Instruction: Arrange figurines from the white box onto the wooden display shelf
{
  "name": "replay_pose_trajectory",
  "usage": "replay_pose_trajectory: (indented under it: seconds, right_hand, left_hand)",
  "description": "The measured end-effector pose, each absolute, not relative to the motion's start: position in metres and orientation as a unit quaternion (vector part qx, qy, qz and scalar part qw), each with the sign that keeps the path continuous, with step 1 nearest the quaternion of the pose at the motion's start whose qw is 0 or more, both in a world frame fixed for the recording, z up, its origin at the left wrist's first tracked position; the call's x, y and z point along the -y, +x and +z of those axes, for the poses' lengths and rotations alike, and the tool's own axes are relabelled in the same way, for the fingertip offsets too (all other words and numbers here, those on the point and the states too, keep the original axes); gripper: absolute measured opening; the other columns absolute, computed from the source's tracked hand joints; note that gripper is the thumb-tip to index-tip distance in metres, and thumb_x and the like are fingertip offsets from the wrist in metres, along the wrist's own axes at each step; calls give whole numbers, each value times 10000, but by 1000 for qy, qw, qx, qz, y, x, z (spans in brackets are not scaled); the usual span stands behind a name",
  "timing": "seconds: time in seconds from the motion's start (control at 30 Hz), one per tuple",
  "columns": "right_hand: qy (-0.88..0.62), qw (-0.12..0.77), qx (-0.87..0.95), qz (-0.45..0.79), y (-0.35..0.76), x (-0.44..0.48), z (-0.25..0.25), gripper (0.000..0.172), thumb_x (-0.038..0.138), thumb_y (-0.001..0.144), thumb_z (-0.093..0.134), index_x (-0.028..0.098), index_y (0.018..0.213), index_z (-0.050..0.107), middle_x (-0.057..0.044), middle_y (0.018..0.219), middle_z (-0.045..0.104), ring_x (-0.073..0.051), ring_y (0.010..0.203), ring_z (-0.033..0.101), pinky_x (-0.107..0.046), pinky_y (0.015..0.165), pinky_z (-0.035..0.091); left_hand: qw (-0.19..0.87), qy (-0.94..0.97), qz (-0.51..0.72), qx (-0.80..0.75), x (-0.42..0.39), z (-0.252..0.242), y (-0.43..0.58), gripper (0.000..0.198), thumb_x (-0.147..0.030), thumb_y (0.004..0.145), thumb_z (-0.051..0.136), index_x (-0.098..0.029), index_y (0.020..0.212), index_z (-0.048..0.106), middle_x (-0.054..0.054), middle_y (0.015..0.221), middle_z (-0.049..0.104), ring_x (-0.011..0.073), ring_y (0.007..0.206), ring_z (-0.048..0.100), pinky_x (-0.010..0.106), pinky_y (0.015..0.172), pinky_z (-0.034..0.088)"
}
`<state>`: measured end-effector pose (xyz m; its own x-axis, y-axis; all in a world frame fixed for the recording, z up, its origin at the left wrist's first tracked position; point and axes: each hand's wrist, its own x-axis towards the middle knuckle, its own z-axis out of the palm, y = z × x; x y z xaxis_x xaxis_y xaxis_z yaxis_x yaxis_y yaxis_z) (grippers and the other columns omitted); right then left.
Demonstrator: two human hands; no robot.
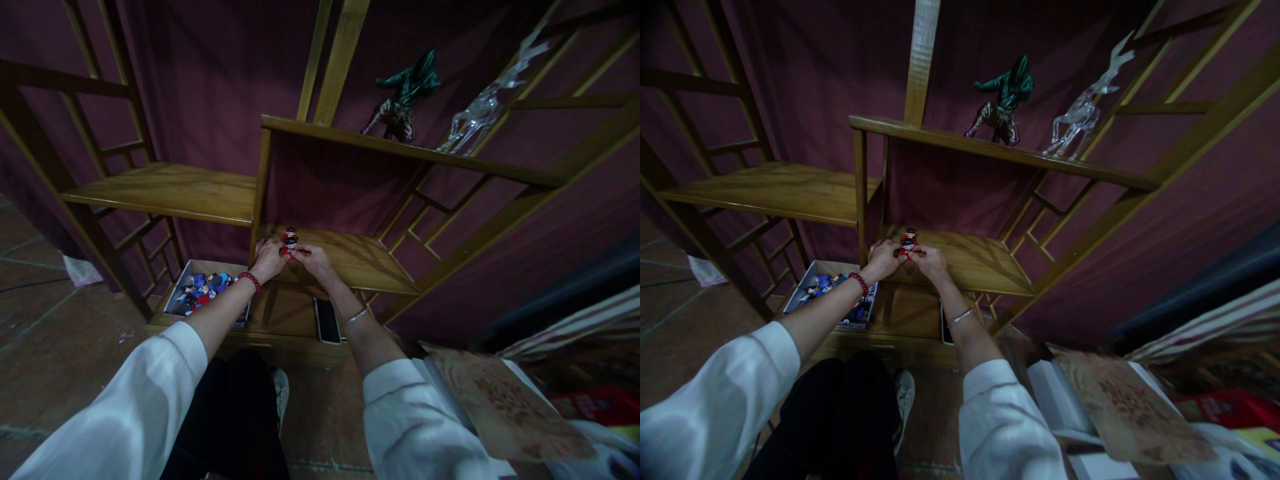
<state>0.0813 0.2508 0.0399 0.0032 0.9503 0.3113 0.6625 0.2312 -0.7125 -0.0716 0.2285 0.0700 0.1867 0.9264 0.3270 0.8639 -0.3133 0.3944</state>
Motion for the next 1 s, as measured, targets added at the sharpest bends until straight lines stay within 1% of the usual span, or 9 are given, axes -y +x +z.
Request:
replay_pose_trajectory:
  seconds: [0.13, 0.33, 0.57, 0.83, 1.0]
  right_hand:
    - [-602, 387, 676, 174, 81, -250, 40, 191, 341, 662, 635, 250, 826, 674, 22, 866, 689, -157, 825, 616, -265, 771, 472]
    - [-607, 392, 667, 181, 80, -250, 40, 230, 356, 666, 628, 259, 871, 661, 24, 840, 692, -144, 778, 619, -261, 738, 479]
    - [-625, 375, 664, 169, 78, -247, 45, 210, 379, 667, 611, 255, 825, 673, 29, 789, 692, -134, 708, 612, -240, 682, 471]
    - [-646, 351, 663, 139, 75, -243, 50, 215, 396, 660, 609, 264, 816, 675, 29, 798, 689, -153, 762, 608, -257, 710, 465]
    - [-624, 366, 672, 158, 75, -243, 49, 187, 361, 676, 610, 263, 823, 671, 27, 839, 691, -143, 792, 611, -240, 740, 459]
  left_hand:
    - [59, 766, 262, -583, -229, 69, -71, 315, -357, 729, 528, -192, 971, 644, 76, 963, 624, 227, 981, 506, 326, 885, 355]
    - [48, 768, 270, -578, -228, 69, -72, 314, -352, 729, 527, -187, 972, 640, 75, 956, 630, 222, 969, 511, 325, 876, 362]
    - [44, 776, 271, -568, -230, 66, -73, 294, -363, 742, 513, -220, 960, 649, 56, 945, 628, 209, 949, 512, 316, 858, 368]
    - [53, 779, 266, -566, -229, 66, -72, 292, -361, 759, 491, -229, 964, 651, 58, 970, 617, 215, 980, 496, 332, 869, 358]
    - [55, 777, 263, -569, -229, 68, -72, 280, -348, 754, 499, -209, 949, 644, 67, 980, 618, 224, 985, 505, 340, 868, 362]
